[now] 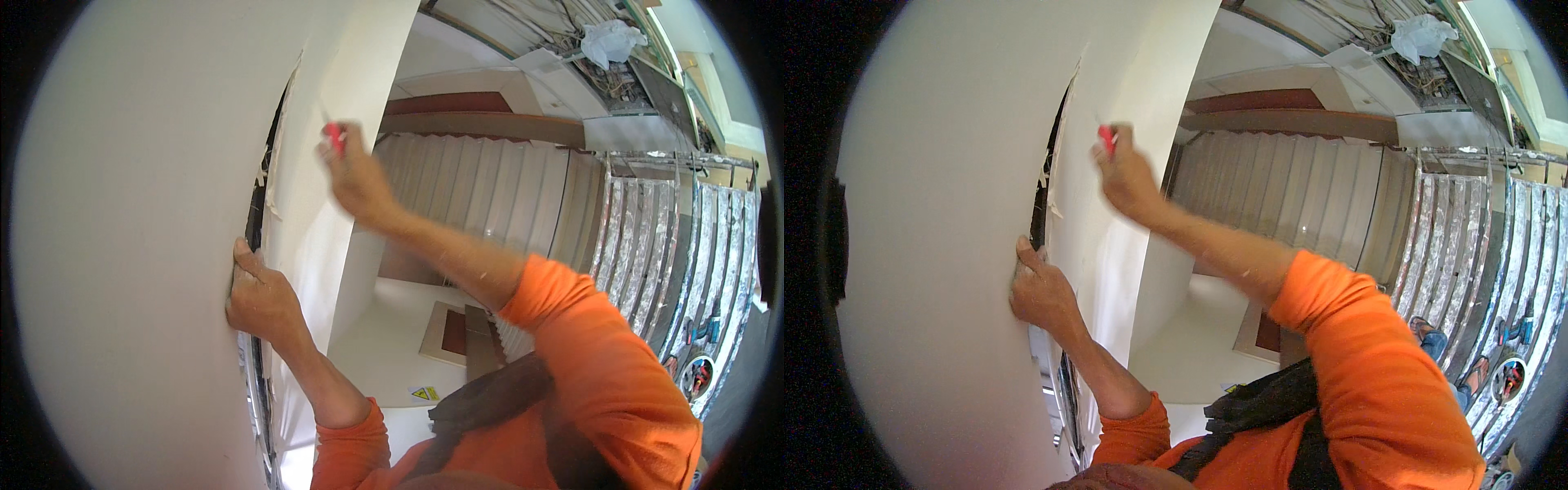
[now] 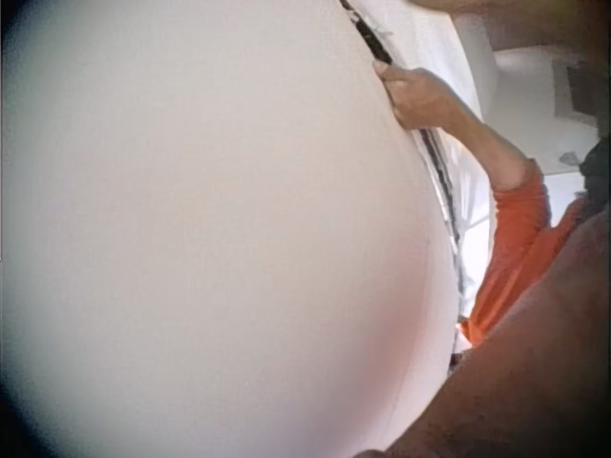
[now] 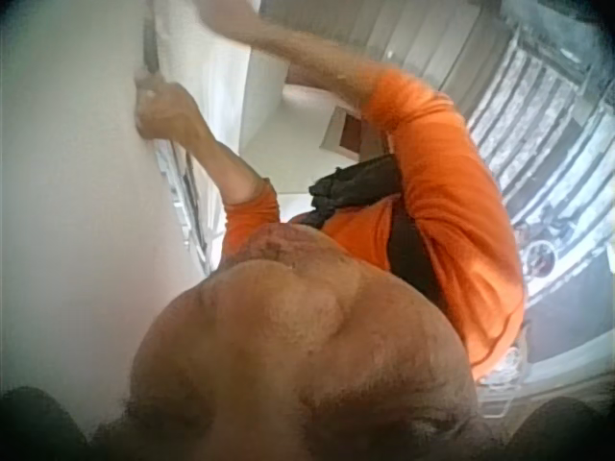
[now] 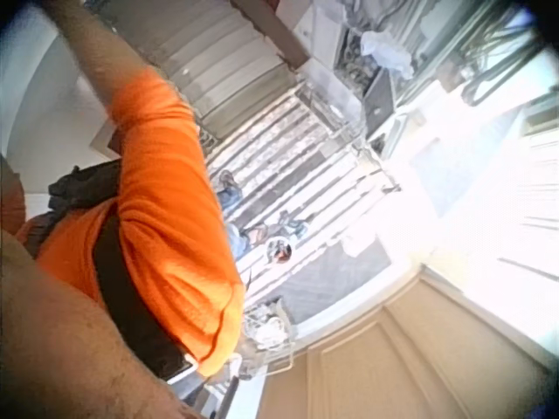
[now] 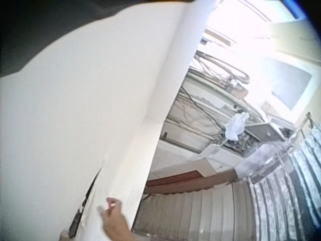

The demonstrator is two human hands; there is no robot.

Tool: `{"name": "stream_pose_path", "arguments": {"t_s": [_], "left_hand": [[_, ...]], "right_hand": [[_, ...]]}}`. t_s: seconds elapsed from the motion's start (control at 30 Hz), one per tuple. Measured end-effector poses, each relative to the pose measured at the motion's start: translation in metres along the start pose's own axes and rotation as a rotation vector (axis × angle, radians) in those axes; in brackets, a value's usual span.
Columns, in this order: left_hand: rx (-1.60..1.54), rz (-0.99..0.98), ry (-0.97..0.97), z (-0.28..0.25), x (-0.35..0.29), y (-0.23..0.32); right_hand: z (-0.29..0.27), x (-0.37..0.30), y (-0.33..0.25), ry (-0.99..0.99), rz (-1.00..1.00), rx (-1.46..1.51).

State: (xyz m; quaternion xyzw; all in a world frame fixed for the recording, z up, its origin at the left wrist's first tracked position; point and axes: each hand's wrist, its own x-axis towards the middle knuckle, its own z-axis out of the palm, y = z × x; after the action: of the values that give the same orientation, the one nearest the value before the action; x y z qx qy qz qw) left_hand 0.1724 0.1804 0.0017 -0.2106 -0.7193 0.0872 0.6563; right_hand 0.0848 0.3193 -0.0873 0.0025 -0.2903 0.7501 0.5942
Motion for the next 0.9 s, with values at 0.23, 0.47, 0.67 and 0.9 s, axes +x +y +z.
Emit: {"name": "stream_pose_path", "arguments": {"t_s": [0.23,0.47,0.67,0.9], "left_hand": [[0.006,0.025,0.028,-0.001,0.001,0.002],[0.029,-0.022,0.030,0.000,-0.004,0.002],[-0.018,-0.056,0.057,-0.002,-0.006,0.005],[-0.034,-0.110,0.012,-0.003,-0.007,0.002]], "right_hand": [[-0.086,0.107,-0.028,-0.360,-0.858,-1.005],[-0.102,0.165,-0.051,-0.450,-1.096,-1.307],[-0.098,0.185,-0.080,-0.526,-0.951,-1.311],[-0.083,0.234,-0.085,-0.684,-1.166,-1.519]]}}
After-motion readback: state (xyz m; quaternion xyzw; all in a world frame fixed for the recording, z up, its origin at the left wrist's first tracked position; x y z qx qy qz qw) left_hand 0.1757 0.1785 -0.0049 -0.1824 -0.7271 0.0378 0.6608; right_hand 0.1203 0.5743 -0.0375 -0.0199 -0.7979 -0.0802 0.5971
